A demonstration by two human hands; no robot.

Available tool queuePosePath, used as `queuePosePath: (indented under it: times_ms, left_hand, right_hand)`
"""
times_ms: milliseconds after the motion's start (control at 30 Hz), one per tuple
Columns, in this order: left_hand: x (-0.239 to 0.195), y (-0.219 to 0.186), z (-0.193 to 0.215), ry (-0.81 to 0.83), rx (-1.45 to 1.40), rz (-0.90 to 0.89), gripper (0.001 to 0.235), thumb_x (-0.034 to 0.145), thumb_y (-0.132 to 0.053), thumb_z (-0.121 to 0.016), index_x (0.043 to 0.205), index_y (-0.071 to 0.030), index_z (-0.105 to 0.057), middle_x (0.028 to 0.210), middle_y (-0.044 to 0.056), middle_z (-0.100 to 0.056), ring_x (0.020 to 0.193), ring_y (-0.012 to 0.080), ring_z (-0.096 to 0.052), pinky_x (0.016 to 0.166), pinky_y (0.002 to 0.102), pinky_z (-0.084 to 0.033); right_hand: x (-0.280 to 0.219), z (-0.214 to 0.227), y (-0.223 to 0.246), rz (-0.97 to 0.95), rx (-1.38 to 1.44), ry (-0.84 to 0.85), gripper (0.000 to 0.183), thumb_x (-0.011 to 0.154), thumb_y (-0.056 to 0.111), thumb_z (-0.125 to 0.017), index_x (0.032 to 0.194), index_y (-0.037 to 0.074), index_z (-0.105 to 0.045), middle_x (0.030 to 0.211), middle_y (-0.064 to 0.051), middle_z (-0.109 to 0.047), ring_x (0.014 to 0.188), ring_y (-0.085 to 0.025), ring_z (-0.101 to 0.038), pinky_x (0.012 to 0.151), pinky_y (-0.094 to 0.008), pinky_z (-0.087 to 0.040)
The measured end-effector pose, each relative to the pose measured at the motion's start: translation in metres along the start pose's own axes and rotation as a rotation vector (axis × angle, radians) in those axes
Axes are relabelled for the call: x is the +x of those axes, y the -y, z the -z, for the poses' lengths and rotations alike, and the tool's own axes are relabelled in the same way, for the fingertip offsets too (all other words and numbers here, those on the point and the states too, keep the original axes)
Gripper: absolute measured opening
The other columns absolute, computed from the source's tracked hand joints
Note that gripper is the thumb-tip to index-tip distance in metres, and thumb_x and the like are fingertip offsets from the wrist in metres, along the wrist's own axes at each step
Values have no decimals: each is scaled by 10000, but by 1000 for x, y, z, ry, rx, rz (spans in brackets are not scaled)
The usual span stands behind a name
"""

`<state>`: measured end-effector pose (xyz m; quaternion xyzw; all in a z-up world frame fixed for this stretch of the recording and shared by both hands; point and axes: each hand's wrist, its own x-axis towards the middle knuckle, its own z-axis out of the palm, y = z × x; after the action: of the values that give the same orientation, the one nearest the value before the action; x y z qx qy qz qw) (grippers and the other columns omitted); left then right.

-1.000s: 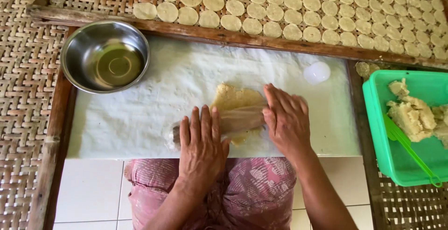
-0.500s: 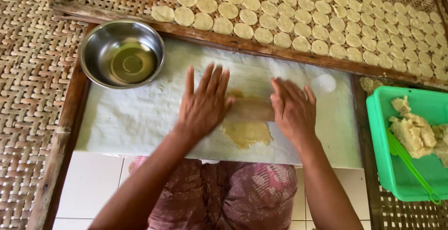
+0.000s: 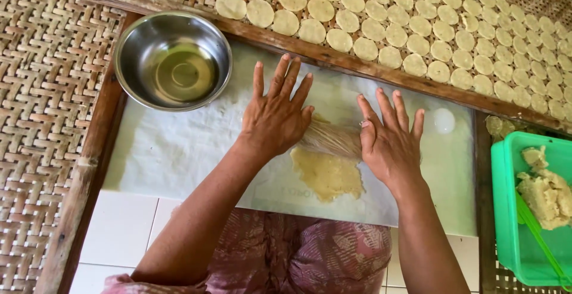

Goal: The person sits on a woven mat and arranges small, flattened dough discs onto a large drying rack. They then take a larger lump of dough, place it on a white cloth, and use a rolling pin to flatten it into a thin sheet.

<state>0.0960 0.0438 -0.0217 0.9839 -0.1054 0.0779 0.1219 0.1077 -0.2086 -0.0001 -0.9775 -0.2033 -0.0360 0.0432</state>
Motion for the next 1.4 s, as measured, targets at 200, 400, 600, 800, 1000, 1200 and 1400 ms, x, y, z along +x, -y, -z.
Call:
queuePosePath:
  times_ms: [200,400,600,800,1000,1200,1400]
  left_hand:
    - [-23,-6,0,-23,-26,67,642,1028,-448,-410,1512,-29,-447,1575,223,-390,1505,371,-266,1212,586,-169]
    - [-49,-18,11,-77,-41,103,614,1023,-429,-443,1450,8,-504,1466,229,-530,1393,386,-455,1168,523,-305]
    - [-79,-34,28,-75,-3,84,606,1039,-411,-449,1431,47,-520,1417,234,-569,1327,388,-522,1164,516,-335]
    - [-112,-46,27,-50,30,56,660,1029,-397,-458,1491,72,-418,1466,253,-515,1340,379,-493,1158,494,-331]
    - [-146,-58,30,-118,-18,18,711,982,-396,-475,1531,43,-368,1526,245,-470,1404,373,-446,1183,495,-306]
    - [-70,-29,24,8,-23,72,706,1026,-435,-463,1563,6,-339,1559,209,-429,1436,354,-380,1188,509,-270]
    - [6,0,5,-96,13,47,723,1026,-450,-434,1607,-37,-312,1666,183,-264,1555,343,-149,1210,626,-101]
  right_hand:
    - [-8,8,16,-19,29,22,511,1065,240,-295,1537,186,-482,1523,-64,-533,1417,-263,-461,1204,-690,-110]
    - [-23,12,22,27,43,-45,491,1057,200,-337,1499,146,-543,1354,-107,-673,1261,-287,-622,1157,-599,-304]
    - [-48,21,32,40,121,-84,447,1064,182,-387,1470,112,-561,1340,-144,-678,1248,-316,-636,1095,-505,-442]
    - [-77,23,38,52,108,-132,455,1096,197,-363,1484,64,-560,1420,-152,-640,1274,-321,-608,1111,-522,-419]
    - [-110,19,43,57,120,-248,456,1135,265,-338,1506,75,-523,1456,-142,-622,1351,-315,-585,1162,-520,-397]
    - [-44,12,22,73,100,-235,471,1118,262,-348,1479,52,-566,1432,-145,-630,1339,-328,-572,1122,-533,-395]
    - [37,0,-14,117,169,-83,430,1131,336,-342,1387,166,-643,1363,-84,-664,1294,-326,-584,1086,-430,-441]
